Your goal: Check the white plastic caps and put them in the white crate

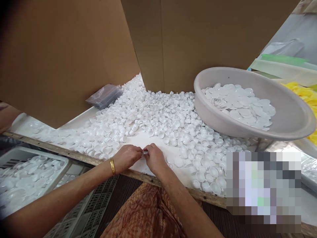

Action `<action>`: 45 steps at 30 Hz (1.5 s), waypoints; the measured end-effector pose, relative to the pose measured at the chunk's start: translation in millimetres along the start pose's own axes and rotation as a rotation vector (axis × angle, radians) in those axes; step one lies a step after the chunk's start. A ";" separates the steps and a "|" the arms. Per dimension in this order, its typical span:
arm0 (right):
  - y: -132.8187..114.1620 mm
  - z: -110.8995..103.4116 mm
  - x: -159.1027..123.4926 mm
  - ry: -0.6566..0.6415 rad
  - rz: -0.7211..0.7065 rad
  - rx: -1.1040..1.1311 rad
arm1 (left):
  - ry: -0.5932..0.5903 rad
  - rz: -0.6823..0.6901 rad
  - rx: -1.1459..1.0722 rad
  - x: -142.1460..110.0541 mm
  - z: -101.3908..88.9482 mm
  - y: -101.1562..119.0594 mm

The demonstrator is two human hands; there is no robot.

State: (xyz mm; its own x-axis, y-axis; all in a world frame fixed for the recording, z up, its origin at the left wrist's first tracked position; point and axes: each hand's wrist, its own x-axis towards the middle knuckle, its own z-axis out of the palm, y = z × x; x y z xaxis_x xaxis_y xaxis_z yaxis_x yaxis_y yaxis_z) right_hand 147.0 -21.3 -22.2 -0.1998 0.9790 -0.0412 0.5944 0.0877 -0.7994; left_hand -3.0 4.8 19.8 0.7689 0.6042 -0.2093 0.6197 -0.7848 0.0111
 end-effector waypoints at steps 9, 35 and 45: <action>-3.1 -3.9 -0.8 -0.021 0.022 -0.011 | -0.070 -0.075 -0.019 4.5 -0.4 6.0; 3.9 -6.7 9.3 0.032 0.082 0.089 | 0.209 -0.288 -0.377 -6.1 25.9 12.6; 4.6 -56.2 -53.9 -0.021 0.109 -0.055 | 0.436 -0.754 -1.394 -40.1 2.9 -1.8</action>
State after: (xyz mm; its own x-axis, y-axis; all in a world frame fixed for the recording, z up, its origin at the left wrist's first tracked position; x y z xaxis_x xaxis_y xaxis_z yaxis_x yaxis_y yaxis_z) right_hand 204.2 -63.3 10.1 -0.1474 0.9793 -0.1389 0.6554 -0.0084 -0.7552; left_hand -35.4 -18.4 25.3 0.0799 0.9495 -0.3035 0.3216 0.2636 0.9094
